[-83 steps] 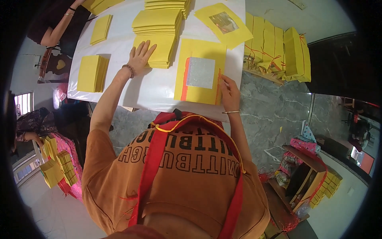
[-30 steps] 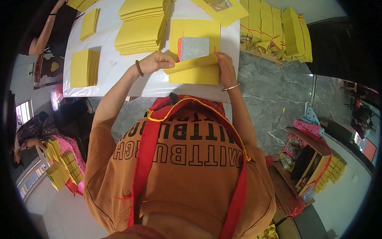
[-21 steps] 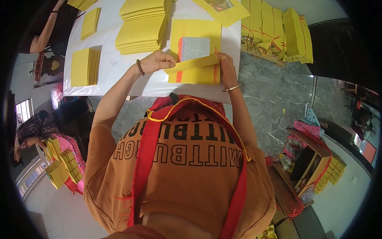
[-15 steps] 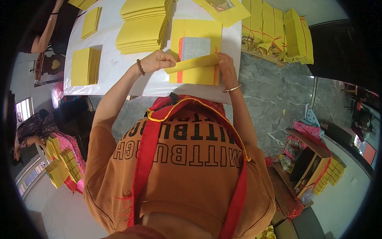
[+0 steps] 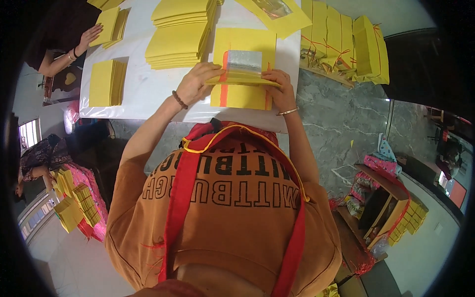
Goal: Folding yellow paper sheets over silver inserts and stacking them.
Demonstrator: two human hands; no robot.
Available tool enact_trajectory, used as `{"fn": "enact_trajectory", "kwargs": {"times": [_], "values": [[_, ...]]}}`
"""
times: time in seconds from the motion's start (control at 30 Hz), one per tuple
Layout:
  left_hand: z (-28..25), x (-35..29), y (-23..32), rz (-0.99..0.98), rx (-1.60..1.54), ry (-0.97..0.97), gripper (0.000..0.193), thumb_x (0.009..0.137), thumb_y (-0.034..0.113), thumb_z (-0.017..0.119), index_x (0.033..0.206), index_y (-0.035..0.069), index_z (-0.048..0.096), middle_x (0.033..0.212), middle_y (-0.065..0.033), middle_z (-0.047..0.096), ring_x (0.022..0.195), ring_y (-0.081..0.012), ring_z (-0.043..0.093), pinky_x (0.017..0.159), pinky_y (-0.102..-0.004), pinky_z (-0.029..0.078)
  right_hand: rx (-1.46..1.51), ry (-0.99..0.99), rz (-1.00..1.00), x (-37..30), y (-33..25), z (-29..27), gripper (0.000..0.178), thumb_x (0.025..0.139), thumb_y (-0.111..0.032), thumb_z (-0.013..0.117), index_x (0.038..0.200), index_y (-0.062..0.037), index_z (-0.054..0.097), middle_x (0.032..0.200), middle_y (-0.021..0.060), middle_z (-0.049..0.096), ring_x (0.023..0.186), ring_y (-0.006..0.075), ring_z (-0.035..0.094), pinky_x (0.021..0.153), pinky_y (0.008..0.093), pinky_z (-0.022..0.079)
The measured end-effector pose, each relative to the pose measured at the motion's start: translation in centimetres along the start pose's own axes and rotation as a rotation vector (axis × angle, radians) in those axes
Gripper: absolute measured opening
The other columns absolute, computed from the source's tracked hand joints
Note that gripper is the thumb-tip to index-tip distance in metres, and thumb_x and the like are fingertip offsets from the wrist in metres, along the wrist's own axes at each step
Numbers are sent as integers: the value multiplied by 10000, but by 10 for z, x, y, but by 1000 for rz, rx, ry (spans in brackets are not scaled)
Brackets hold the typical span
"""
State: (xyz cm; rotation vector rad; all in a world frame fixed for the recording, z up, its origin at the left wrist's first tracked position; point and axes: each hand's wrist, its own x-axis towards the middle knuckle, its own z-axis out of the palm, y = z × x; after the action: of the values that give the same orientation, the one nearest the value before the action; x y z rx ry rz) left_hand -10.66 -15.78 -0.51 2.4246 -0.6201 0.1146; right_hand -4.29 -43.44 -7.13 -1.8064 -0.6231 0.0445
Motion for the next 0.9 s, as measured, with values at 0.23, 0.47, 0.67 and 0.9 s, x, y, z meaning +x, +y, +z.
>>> {"fn": "enact_trajectory", "kwargs": {"times": [0.23,0.47,0.67,0.9], "values": [[-3,-33,31,59,96,119,394,715,-46,522,1086,75,575,992,-146,597,919,-312,557,834,-384,447,-73,-159,-113,-25,-47,-20,201,725,-34,632,912,-110,638,1034,47,619,1067,257,516,915,357,372],[17,-34,37,-429,-234,131,206,902,207,484,900,15,559,628,-132,570,608,-287,560,556,-380,437,-89,-272,354,-24,-62,-13,195,809,-172,631,968,-58,632,912,57,640,858,157,581,749,274,434],[48,-24,4,-726,-506,245,300,875,263,525,759,-14,511,536,-148,520,475,-258,506,474,-367,388,75,86,452,-4,-57,17,316,817,-194,630,1086,-43,566,761,43,626,635,125,568,573,256,441],[42,-8,7,-898,-414,188,324,861,294,528,742,-6,502,573,-152,549,531,-268,543,512,-391,394,-153,158,404,2,-49,22,370,785,-212,643,1125,-113,534,665,75,570,558,186,539,550,318,425]]}}
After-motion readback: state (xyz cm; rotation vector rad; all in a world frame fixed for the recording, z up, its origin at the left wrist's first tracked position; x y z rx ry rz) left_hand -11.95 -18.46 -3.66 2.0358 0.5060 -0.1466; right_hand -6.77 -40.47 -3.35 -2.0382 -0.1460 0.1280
